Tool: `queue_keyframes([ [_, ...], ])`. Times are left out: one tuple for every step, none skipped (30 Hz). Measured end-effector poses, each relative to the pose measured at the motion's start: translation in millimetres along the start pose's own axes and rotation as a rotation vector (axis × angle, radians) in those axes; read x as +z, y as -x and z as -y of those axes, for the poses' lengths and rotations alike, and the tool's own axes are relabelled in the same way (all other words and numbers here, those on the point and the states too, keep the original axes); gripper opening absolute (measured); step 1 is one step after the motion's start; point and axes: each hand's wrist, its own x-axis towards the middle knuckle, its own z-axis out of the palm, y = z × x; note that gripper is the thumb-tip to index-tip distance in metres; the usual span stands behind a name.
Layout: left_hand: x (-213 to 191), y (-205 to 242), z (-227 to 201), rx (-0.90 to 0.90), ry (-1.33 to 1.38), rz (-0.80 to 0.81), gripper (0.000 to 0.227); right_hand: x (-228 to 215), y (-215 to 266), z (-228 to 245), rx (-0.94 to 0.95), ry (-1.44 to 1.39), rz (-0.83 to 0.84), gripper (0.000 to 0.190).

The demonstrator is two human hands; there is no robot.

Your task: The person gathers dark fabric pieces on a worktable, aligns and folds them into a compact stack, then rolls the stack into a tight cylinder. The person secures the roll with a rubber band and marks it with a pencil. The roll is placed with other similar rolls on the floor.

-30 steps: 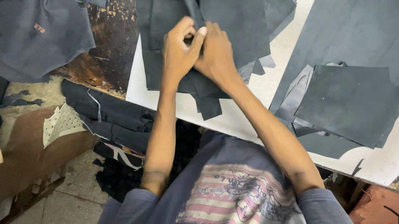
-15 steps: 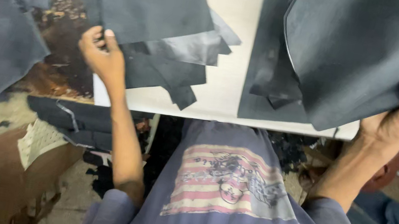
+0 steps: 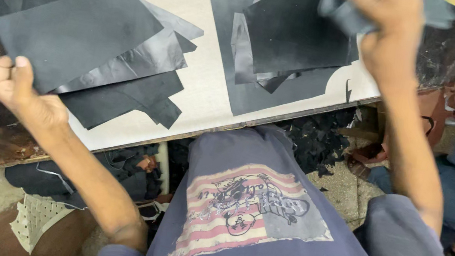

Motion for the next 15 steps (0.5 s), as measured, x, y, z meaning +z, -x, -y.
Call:
queue_keyframes([
  [10.2,8.3,-17.0,0.034,0.037,0.032,0.009,31.9,14.2,16.3,-0.058,-0.026,0.012,0.058],
  [21.6,15.1,-32.0,0.068,0.073,0.064,0.006,61.2,30.2,27.0,-0.078,-0.02,0.052,0.062],
  [32.2,24.2,-46.1,0.062,0.086,0.067,0.004,93.2,46.2,34.9,-0.063,-0.037,0.158,0.062],
  [43.5,32.8,-58.0,0.057,0.1,0.07,0.005,117.2,64.2,37.3,-0.068,-0.039,0.205,0.067],
  [52.3,39.0,-72.1,0.05,0.098,0.076,0.008,138.1,83.2,40.0,-0.066,-0.054,0.251,0.071],
  [63.0,45.5,-82.0,0.173,-0.066,0.126,0.009,150.5,95.6,35.4,-0.036,-0.068,0.275,0.072],
  [75.7,48.7,-89.1,0.302,-0.228,0.182,0.01,162.0,101.4,33.3,-0.006,-0.079,0.29,0.072],
  [87.0,53.8,-96.3,0.326,-0.287,0.202,0.011,163.3,104.4,26.8,0.024,-0.089,0.305,0.072],
  [97.6,58.0,-102.2,0.351,-0.347,0.227,0.013,158.3,105.1,20.6,0.01,-0.09,0.343,0.073],
  [107.2,63.8,-106.9,0.273,-0.304,0.217,0.015,152.9,101.8,18.3,-0.006,-0.091,0.381,0.073],
  [117.7,67.8,-108.4,0.221,-0.243,0.227,0.017,144.4,93.7,14.2,-0.023,-0.084,0.414,0.074],
  [126.7,71.7,-109.3,0.169,-0.182,0.233,0.02,136.8,84.9,13.0,-0.029,-0.127,0.437,0.073],
  [133.4,78.3,-109.0,0.133,-0.108,0.257,0.021,129.6,79.0,15.0,-0.031,-0.168,0.465,0.072],
  [138.4,83.8,-109.5,0.11,-0.071,0.264,0.02,123.1,74.0,17.0,-0.034,-0.21,0.493,0.072],
  [143.9,89.2,-108.7,0.093,-0.03,0.267,0.02,118.2,66.5,16.5,-0.032,-0.235,0.505,0.068],
])
